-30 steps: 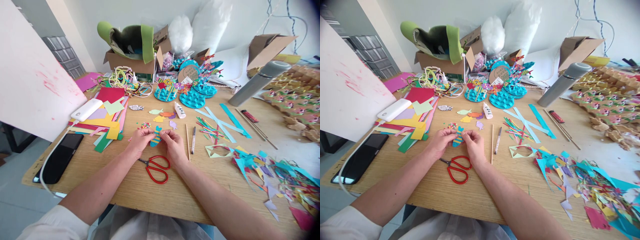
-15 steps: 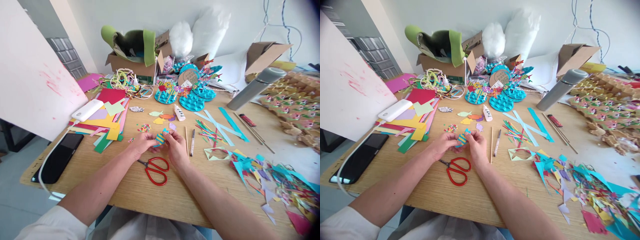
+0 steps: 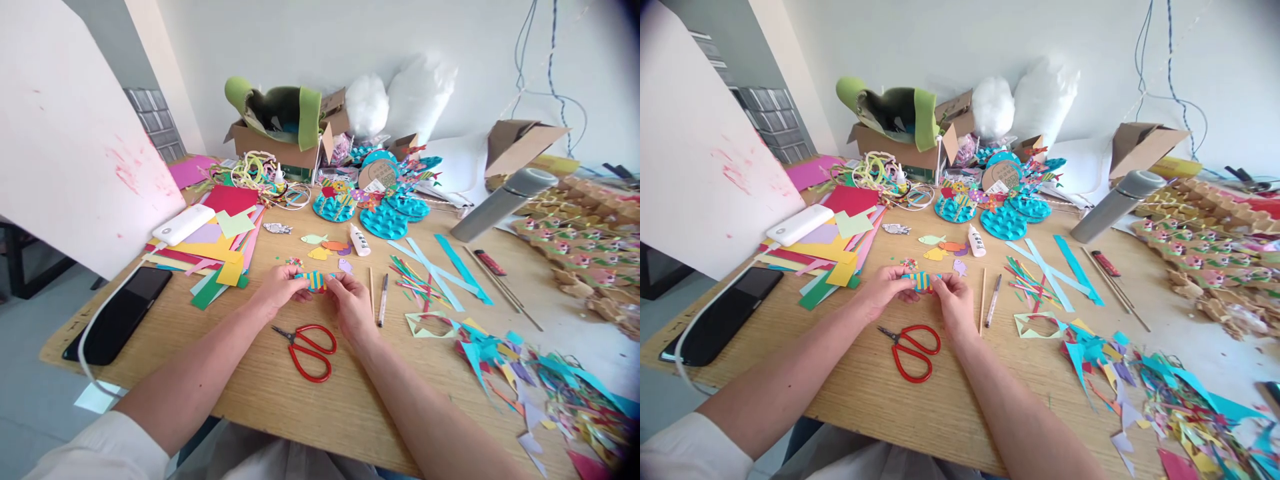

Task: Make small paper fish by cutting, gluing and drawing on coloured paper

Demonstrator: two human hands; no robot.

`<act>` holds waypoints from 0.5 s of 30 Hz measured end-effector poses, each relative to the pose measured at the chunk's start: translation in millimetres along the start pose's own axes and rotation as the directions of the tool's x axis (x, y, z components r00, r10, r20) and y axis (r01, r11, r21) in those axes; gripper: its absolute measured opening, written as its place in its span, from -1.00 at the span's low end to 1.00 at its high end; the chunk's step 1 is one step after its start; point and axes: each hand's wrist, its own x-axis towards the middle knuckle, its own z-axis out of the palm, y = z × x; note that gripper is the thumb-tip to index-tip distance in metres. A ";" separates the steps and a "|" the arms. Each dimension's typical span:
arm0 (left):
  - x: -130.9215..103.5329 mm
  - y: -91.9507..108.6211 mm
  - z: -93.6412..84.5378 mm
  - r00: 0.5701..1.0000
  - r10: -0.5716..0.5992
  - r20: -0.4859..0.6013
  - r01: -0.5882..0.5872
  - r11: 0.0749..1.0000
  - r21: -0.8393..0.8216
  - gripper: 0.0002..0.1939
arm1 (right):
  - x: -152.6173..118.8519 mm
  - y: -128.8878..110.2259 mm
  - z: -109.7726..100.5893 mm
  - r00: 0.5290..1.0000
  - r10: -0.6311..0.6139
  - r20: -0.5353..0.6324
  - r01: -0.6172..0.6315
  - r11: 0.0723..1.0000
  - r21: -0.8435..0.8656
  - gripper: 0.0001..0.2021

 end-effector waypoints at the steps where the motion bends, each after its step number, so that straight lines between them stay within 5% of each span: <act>1: 0.1 -0.5 0.1 1.000 0.008 0.003 -0.008 1.000 0.004 -0.75 | 0.2 0.0 -0.1 1.000 -0.008 -0.017 0.008 1.000 -0.008 -0.69; 15: -1.3 -1.1 1.3 0.997 0.081 -0.008 -0.081 0.997 0.016 -0.69 | 0.0 1.2 -2.1 0.997 -0.081 0.016 0.081 0.995 -0.055 -0.63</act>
